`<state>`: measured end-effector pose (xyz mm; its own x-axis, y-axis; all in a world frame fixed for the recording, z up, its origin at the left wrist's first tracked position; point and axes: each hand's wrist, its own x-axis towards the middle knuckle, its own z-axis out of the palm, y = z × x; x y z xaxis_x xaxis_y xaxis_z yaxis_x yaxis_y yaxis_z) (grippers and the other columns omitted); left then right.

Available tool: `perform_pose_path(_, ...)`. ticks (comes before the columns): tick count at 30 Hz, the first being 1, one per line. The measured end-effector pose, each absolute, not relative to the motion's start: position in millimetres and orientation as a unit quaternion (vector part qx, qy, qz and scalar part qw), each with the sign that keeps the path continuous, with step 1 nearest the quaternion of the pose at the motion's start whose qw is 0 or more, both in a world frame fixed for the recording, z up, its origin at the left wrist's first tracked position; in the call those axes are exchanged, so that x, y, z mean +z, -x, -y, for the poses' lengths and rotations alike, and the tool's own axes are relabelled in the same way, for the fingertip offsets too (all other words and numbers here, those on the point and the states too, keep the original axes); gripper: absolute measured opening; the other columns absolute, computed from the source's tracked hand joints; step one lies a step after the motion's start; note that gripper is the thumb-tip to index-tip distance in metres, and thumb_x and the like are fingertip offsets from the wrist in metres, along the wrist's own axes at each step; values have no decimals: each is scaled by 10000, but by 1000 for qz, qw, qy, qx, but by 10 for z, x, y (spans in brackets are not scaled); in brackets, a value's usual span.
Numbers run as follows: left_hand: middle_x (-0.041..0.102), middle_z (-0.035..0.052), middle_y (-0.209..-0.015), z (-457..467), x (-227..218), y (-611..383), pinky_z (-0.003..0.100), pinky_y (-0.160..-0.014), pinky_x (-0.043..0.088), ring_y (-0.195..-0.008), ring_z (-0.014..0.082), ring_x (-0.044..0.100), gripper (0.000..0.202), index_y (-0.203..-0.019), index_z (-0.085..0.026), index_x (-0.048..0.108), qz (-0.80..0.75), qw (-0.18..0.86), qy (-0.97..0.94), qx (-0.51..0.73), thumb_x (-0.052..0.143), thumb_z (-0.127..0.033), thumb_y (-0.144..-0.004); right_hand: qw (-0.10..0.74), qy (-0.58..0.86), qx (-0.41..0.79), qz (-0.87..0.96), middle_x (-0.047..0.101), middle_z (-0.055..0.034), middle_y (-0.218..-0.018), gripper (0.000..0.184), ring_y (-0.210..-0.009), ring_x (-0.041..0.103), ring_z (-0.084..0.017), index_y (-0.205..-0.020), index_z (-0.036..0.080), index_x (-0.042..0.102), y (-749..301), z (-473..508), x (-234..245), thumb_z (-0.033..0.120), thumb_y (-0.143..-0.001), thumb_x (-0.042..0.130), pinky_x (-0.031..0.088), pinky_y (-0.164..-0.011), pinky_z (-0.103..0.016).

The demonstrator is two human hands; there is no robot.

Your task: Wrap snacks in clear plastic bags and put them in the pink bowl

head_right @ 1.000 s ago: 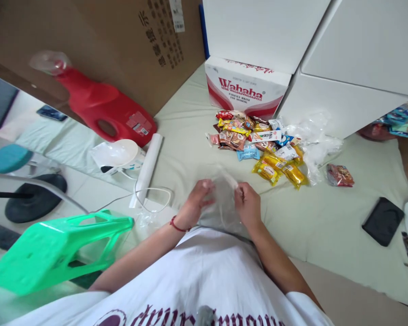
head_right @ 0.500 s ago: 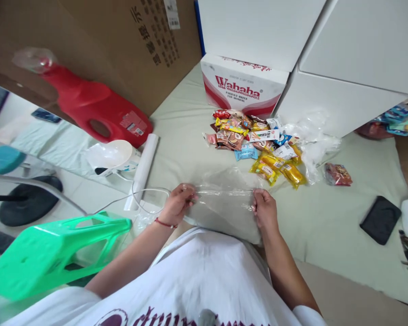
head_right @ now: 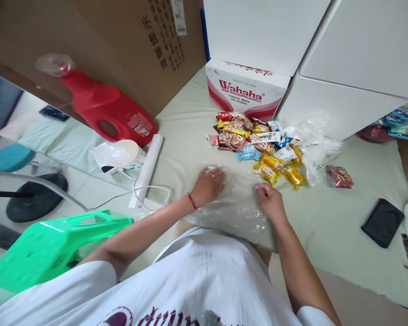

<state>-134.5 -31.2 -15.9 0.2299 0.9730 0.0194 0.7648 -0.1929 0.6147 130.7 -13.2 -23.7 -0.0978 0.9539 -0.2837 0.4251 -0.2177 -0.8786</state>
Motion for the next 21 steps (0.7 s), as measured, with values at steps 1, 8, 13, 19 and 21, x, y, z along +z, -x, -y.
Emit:
perform_pose_path(1,651,135,-1426,208,-251,1399,703,-1222,70,-1450,339,476,360,-1261,-242,685,-595,249,-738,197,451,-317,-998,264,614,480,568,511,54,-549,475,-482,430,-120,-892,180,681,-1391,76,-244,648,-823,644,344,-486,-239)
perform_pose_path(8,518,107,-1576,31,-411,1664,544,-1264,107,-1516,249,394,447,-1406,-256,601,-579,260,-741,221,388,-361,-1028,282,643,43,711,697,-160,-1051,302,-956,638,-278,-1061,174,739,-1612,40,45,364,-964,524,513,-874,-434)
perform_pose_path(13,560,99,-1541,84,-422,1638,490,-1281,55,-1465,203,466,509,-1515,-253,489,-581,283,-731,219,312,-356,-1049,188,324,131,918,659,-110,-1369,358,-1334,536,-276,-1317,226,687,-871,454,-42,254,-1008,508,396,-1177,-495)
perform_pose_path(19,552,66,-1553,-39,-458,1865,574,-1263,-27,-1542,251,352,506,-1507,-287,506,-582,260,-748,184,352,-330,-1028,19,165,297,940,400,-82,-1643,604,-1551,312,-216,-1587,226,424,-627,778,-318,407,-1027,559,171,-1306,-508)
perform_pose_path(21,572,49,-1536,-109,-463,1977,602,-1255,-14,-1551,261,333,511,-1471,-304,550,-567,263,-761,174,406,-269,-982,-1,149,340,929,445,-58,-1617,546,-1541,336,-205,-1559,263,471,-779,836,-240,395,-1035,548,167,-1306,-512)
